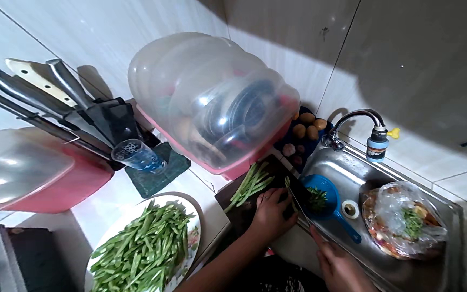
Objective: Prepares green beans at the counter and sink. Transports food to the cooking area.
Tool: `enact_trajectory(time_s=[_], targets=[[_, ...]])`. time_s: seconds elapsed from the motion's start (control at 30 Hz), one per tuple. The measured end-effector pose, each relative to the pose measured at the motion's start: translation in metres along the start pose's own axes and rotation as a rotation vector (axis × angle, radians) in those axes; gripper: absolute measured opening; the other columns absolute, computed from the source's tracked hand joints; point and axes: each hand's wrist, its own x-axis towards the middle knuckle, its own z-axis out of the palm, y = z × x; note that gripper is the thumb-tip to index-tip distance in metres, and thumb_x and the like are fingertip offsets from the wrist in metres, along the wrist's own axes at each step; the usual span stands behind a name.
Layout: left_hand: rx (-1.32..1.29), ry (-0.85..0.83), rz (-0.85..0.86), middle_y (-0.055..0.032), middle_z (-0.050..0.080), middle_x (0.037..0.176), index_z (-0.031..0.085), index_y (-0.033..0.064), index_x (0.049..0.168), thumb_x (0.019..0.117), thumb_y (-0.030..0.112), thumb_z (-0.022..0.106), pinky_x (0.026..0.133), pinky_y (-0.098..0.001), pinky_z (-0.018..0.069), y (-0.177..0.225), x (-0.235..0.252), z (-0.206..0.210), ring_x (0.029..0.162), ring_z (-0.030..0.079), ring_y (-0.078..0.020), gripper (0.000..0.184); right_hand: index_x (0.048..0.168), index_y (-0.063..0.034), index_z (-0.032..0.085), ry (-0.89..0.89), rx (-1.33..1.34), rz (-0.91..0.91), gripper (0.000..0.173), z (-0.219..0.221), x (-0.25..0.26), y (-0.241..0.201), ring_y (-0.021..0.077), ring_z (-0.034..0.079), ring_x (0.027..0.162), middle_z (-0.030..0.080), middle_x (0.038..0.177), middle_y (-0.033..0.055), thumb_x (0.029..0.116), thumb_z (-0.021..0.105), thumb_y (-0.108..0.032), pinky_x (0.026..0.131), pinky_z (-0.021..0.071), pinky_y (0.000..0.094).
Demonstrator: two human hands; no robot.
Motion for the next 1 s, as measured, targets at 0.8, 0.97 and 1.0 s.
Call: enact_trajectory(time_s=[0.8,0.97,1.0], targets=[[-0.04,0.058,0.012,0.0212,0.054,0.146,0.064,0.0536,0.129,0.0863,0.067,0.064,0.111,-0.0509,0.037,-0.005,-0.003,0.009,0.137,0.046,-0.0108,0.045,0.162,-0.0479,0.015,0.054,-0.019,0.073,0.068,0.008,0.073,-0.048,0.0208,0.07,0.083,0.069,0.11,0.0062,0.1033,0.047,-0.033,0.067,0.062,0.0456],[-0.114,0.116,0.052,0.0221,0.058,0.141,0.068,0.0521,0.124,0.0899,0.057,0.069,0.116,-0.0471,0.0364,-0.014,-0.008,0.018,0.138,0.047,-0.0099,0.034,0.161,-0.049,0.018,0.06,0.094,0.091,0.064,0.005,0.082,-0.044,0.0179,0.07,0.084,0.07,0.108,0.0028,0.1046,0.045,-0.038,0.07,0.0623,0.0448],[-0.122,0.122,0.053,0.022,0.059,0.141,0.069,0.0516,0.123,0.0908,0.055,0.069,0.117,-0.0466,0.0365,-0.015,-0.009,0.02,0.138,0.047,-0.0092,0.033,0.161,-0.0486,0.018,0.062,0.112,0.087,0.064,0.006,0.08,-0.04,0.0168,0.07,0.085,0.07,0.11,0.0018,0.1046,0.045,-0.037,0.072,0.0625,0.0443]])
